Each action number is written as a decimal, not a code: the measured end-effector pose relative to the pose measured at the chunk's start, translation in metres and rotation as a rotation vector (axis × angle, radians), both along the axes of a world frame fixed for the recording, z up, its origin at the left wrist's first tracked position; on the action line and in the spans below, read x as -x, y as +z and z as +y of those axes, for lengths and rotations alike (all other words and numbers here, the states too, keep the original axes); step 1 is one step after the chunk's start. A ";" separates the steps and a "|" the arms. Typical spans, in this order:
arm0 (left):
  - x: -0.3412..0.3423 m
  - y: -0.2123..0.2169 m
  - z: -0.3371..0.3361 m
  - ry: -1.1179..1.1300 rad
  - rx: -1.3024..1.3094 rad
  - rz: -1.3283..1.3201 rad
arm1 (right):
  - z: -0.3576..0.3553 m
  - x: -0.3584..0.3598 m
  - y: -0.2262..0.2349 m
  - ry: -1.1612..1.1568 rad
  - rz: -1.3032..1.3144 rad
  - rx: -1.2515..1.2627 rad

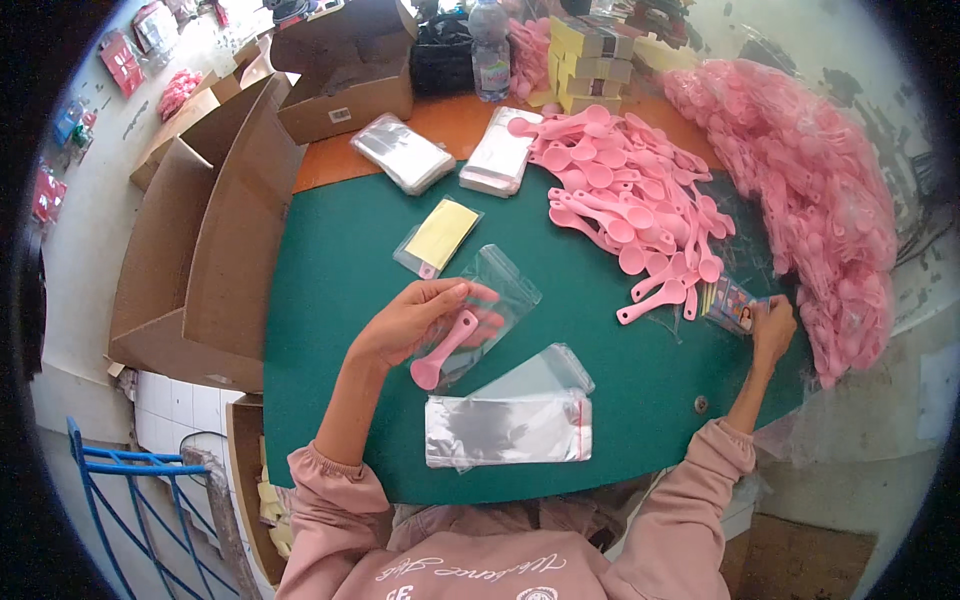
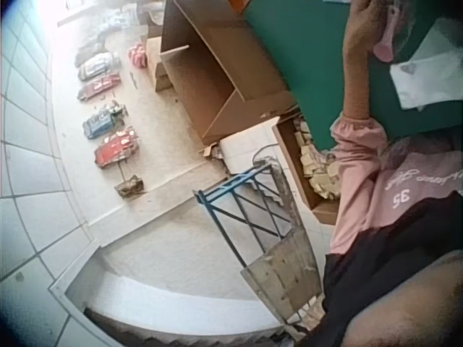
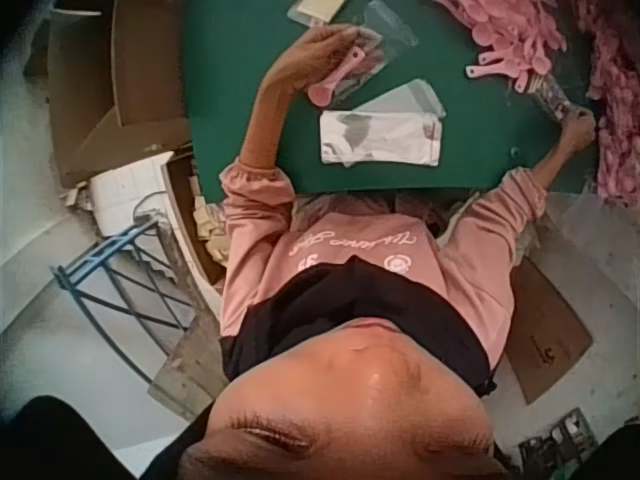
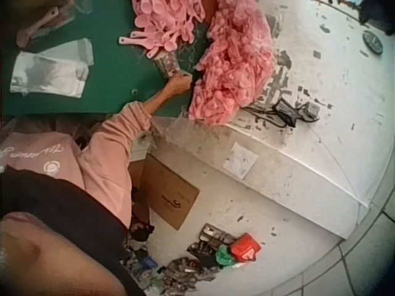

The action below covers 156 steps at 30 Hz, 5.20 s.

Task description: The person repeatedly picks up pink plastic spoons and places each one into a small clear plastic bag with a yellow label, then seals the bag and sets it aside. The process is repeated continuously throughout the clip.

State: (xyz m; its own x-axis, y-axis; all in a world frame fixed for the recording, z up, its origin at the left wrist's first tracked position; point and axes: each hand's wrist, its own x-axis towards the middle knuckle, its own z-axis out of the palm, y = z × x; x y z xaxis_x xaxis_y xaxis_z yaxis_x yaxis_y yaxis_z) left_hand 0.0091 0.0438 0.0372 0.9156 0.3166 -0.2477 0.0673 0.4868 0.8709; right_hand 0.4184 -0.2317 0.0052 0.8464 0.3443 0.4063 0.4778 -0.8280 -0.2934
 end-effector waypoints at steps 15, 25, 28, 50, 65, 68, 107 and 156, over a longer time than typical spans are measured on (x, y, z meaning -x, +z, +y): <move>-0.008 -0.003 -0.008 0.023 -0.165 0.060 | 0.147 0.211 0.080 0.980 0.822 -0.552; -0.010 -0.014 -0.006 -0.136 -0.363 0.055 | 0.154 0.218 0.081 1.136 0.920 -0.075; -0.011 -0.011 -0.008 -0.184 -0.424 0.064 | 0.157 0.227 0.075 1.213 0.871 0.003; 0.026 -0.010 0.023 -0.193 -0.483 0.033 | 0.159 0.211 0.047 1.065 1.384 -0.189; 0.007 -0.028 -0.025 0.225 0.101 0.036 | 0.164 0.223 0.060 1.332 0.694 -0.207; 0.007 -0.029 -0.026 0.236 -0.023 0.072 | 0.161 0.226 0.051 1.397 0.508 -0.028; 0.003 -0.037 -0.021 0.050 -0.113 0.105 | 0.122 0.069 0.089 0.561 0.169 -0.162; -0.008 -0.035 -0.024 0.396 -0.989 0.201 | 0.155 0.228 0.010 0.898 1.168 -0.374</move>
State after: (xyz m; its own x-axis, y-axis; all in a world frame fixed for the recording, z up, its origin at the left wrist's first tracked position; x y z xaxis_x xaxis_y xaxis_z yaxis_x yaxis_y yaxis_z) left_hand 0.0174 0.0199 0.0026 0.6758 0.7226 0.1456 0.2447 -0.4062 0.8804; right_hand 0.1899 -0.0767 0.0149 0.3179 0.9370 -0.1445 0.1263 -0.1929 -0.9731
